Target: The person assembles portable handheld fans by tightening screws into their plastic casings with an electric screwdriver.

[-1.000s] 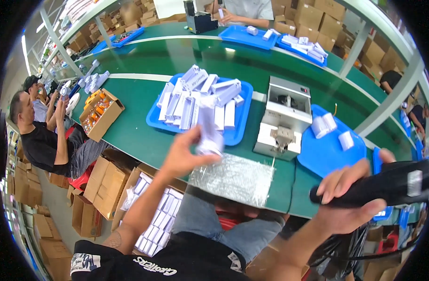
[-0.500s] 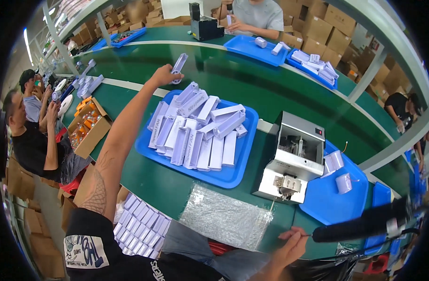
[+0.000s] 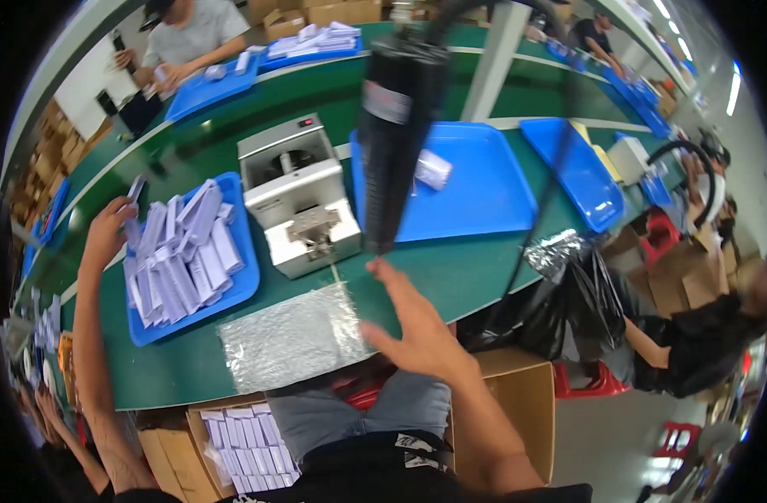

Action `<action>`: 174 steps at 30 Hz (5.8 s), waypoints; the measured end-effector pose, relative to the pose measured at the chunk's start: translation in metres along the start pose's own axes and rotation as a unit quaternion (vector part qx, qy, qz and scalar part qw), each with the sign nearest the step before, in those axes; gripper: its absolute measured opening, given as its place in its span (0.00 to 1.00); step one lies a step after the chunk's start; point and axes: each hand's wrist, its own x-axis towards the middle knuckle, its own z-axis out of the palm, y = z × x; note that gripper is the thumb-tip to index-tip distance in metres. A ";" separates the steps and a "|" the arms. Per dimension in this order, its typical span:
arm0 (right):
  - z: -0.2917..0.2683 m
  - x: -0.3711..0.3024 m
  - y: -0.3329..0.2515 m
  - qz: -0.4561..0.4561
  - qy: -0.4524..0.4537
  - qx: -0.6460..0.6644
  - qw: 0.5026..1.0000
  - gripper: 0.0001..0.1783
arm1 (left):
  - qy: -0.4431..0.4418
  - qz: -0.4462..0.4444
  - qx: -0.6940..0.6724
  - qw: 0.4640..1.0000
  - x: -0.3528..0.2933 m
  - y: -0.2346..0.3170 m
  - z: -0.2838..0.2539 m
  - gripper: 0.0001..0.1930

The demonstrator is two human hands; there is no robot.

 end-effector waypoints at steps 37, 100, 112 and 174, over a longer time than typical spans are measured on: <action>-0.236 -0.047 0.040 0.008 0.021 -0.233 0.972 0.23 | 0.149 -0.211 -0.742 0.619 -0.158 0.342 0.004 0.29; 0.099 0.007 -0.013 0.032 0.167 0.300 0.938 0.07 | 0.233 -0.236 -0.794 0.510 -0.029 0.430 -0.002 0.22; 0.075 0.010 0.004 -0.113 0.118 0.136 0.977 0.16 | 0.206 -0.119 -0.715 0.657 -0.044 0.439 0.019 0.24; -0.026 0.085 -0.095 -0.141 0.227 -0.152 0.951 0.34 | 0.344 -0.420 -0.245 0.803 -0.138 0.339 0.005 0.28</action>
